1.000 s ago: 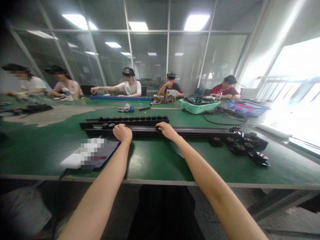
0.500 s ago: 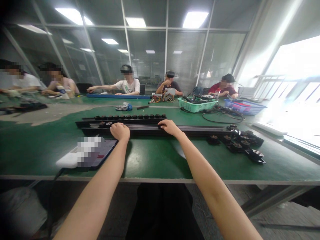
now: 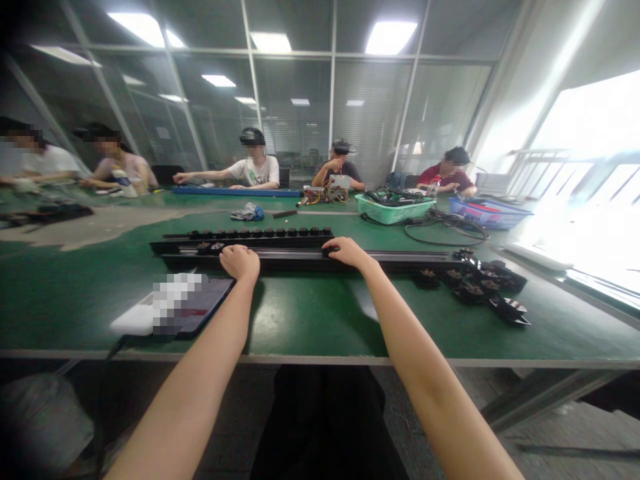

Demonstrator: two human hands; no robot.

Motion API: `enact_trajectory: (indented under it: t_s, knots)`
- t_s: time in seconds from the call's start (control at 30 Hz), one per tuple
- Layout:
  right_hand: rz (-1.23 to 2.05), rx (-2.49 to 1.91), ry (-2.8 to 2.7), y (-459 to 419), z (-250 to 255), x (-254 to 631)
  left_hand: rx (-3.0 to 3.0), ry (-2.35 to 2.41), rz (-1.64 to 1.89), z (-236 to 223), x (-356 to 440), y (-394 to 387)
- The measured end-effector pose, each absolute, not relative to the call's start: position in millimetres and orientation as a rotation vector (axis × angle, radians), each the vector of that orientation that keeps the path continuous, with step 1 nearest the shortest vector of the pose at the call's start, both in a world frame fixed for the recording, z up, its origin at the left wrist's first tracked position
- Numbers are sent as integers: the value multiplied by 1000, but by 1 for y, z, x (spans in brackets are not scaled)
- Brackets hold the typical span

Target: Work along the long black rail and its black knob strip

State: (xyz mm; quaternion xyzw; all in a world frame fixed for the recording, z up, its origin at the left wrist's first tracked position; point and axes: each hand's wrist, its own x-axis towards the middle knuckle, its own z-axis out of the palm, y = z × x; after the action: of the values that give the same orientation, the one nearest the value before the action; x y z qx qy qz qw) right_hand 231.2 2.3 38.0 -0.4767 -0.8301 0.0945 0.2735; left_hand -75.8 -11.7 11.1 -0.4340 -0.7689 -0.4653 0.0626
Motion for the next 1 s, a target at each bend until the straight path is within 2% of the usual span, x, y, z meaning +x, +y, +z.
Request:
enact_trajectory:
  t_s: [0.27,0.5,1.0]
  knots:
    - [18,-1199,-2195,-1,19,220,-1306,-2310,-1409,9,-76,-12]
    - [20,-1100,-2037,-8,0,218,-1321,-2324,-1389,8,-75,-11]
    - [32,-1247,-1972,-20,11,250,-1323,-2342,-1350,11,-70,-15]
